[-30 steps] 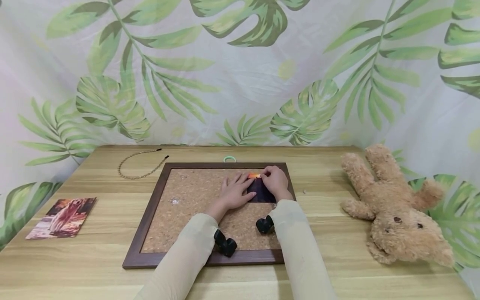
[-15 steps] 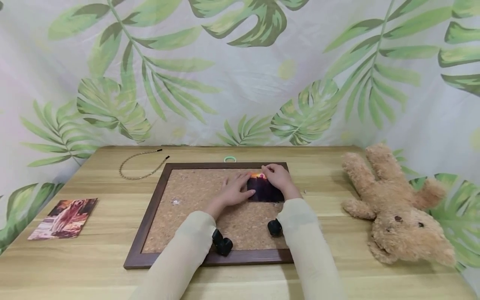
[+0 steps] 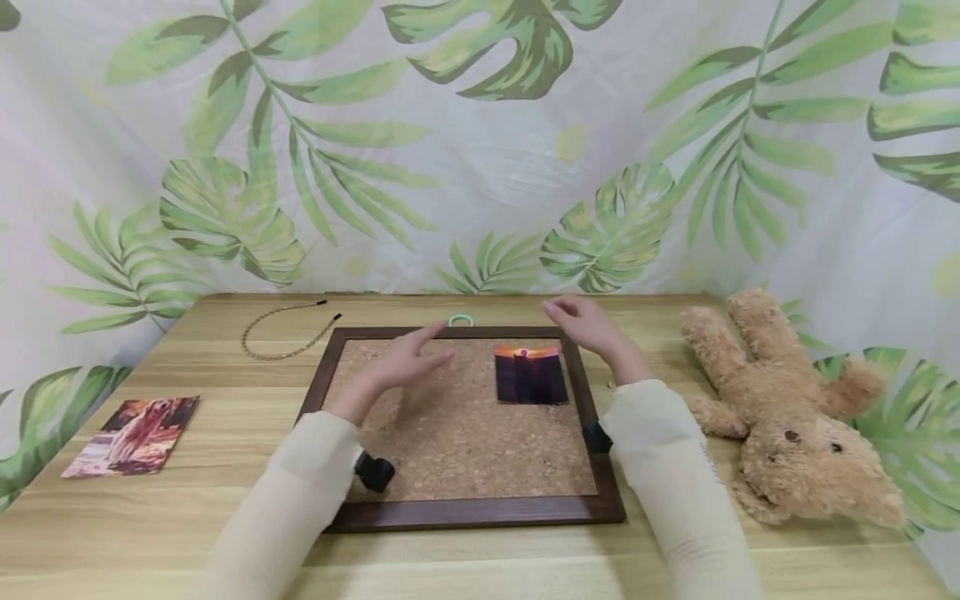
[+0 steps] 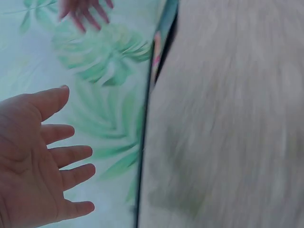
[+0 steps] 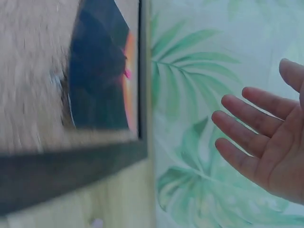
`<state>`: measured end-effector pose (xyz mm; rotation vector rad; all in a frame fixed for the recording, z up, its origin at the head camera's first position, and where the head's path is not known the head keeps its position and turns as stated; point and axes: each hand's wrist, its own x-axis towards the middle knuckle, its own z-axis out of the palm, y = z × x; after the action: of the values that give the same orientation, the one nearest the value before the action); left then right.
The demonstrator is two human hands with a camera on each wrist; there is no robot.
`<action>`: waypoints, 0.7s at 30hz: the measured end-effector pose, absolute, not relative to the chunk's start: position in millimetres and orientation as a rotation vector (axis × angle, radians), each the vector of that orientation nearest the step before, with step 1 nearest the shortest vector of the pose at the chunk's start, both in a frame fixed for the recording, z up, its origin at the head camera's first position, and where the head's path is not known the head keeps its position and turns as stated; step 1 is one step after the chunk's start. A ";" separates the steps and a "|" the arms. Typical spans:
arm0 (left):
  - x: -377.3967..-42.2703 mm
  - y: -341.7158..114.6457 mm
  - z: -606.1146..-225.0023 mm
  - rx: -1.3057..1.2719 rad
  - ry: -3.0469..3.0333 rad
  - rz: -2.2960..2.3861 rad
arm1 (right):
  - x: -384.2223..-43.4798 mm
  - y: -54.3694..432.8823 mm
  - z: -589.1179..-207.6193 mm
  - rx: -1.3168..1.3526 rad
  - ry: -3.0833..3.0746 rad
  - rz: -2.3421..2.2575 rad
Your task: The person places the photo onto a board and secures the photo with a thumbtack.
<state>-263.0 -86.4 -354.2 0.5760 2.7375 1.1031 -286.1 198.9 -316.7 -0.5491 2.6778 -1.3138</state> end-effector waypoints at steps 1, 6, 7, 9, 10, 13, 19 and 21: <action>-261.1 -95.6 -351.9 0.568 2.747 1.113 | -284.1 203.4 -315.7 -0.567 2.702 -1.307; -248.5 -145.5 -347.4 0.559 2.819 1.141 | -272.1 227.8 -319.7 -0.533 2.752 -1.305; -245.9 -155.9 -347.5 0.570 2.836 1.143 | -269.3 232.5 -322.1 -0.522 2.757 -1.317; -240.4 -177.0 -348.2 0.570 2.864 1.149 | -263.2 242.1 -327.9 -0.501 2.777 -1.330; -237.5 -188.0 -348.5 0.558 2.866 1.159 | -260.1 247.0 -331.2 -0.488 2.788 -1.336; -228.8 -221.2 -349.5 0.478 2.892 1.175 | -251.5 261.8 -342.1 -0.442 2.807 -1.352; -204.1 -282.5 -347.5 0.279 2.976 1.194 | -245.2 281.5 -360.4 -0.383 2.821 -1.351; -193.3 -301.1 -347.6 0.214 2.996 1.218 | -245.0 284.7 -364.6 -0.367 2.800 -1.357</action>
<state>-193.3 -301.1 -347.6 0.2140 2.9965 1.2181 -245.0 284.7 -364.6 -0.3667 2.8002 -1.3571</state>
